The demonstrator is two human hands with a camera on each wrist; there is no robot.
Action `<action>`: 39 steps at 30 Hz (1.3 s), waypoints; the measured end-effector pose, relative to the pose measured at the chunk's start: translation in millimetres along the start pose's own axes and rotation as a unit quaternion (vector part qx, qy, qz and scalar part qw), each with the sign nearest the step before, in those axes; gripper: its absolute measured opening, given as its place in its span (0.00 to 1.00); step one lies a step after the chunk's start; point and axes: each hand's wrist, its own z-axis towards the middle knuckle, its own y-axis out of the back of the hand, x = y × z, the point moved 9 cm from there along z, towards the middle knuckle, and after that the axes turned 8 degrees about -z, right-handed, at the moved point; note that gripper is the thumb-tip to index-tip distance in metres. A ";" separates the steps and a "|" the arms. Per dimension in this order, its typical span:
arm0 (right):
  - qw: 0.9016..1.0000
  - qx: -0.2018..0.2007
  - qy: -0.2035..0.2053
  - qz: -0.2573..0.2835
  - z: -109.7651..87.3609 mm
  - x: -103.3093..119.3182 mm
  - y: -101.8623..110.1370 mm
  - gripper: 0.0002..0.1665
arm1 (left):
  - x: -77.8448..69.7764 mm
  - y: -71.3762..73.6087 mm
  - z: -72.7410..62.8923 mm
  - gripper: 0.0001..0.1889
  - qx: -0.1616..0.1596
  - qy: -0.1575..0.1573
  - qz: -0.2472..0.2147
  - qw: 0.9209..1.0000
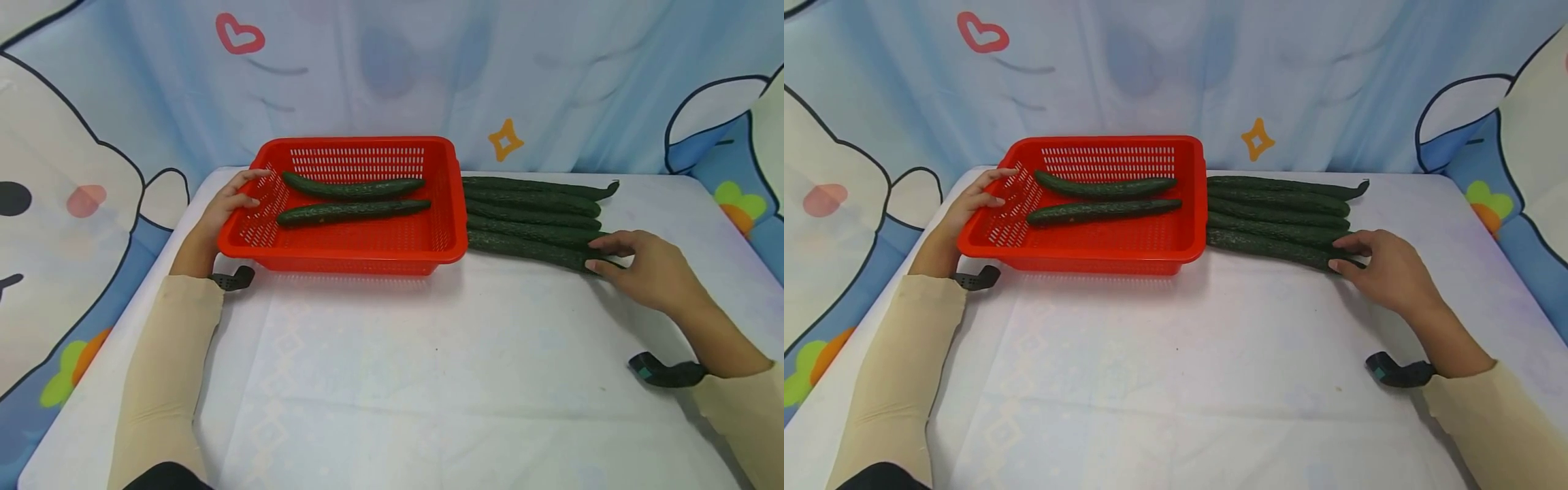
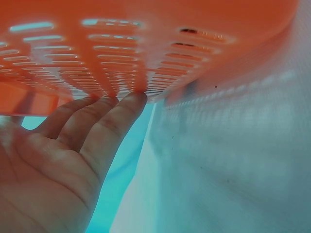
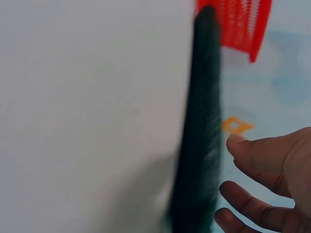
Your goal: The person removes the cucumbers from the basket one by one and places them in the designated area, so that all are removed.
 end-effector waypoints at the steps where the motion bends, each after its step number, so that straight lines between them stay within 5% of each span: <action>1: 1.000 -0.014 0.007 0.001 -0.5 6.0 5.3 0.25 | -0.2 0.7 -0.6 0.27 -0.004 0.002 0.003 1.000; 7: 0.994 -0.077 0.071 0.010 -6.7 59.1 40.2 0.20 | -1.2 4.6 -2.7 0.28 -0.029 0.014 0.017 0.999; 15: 0.984 -0.065 0.165 0.034 0.0 149.0 64.4 0.20 | -3.6 1.4 -2.5 0.26 0.005 0.003 -0.016 1.000; 25: 0.968 -0.002 0.245 0.043 37.8 228.1 40.1 0.20 | 0.8 0.9 -1.3 0.27 -0.005 0.009 -0.004 1.000; 39: 0.937 0.086 0.337 0.040 95.8 278.9 -6.6 0.22 | 1.9 0.6 0.3 0.26 -0.009 0.009 0.000 1.000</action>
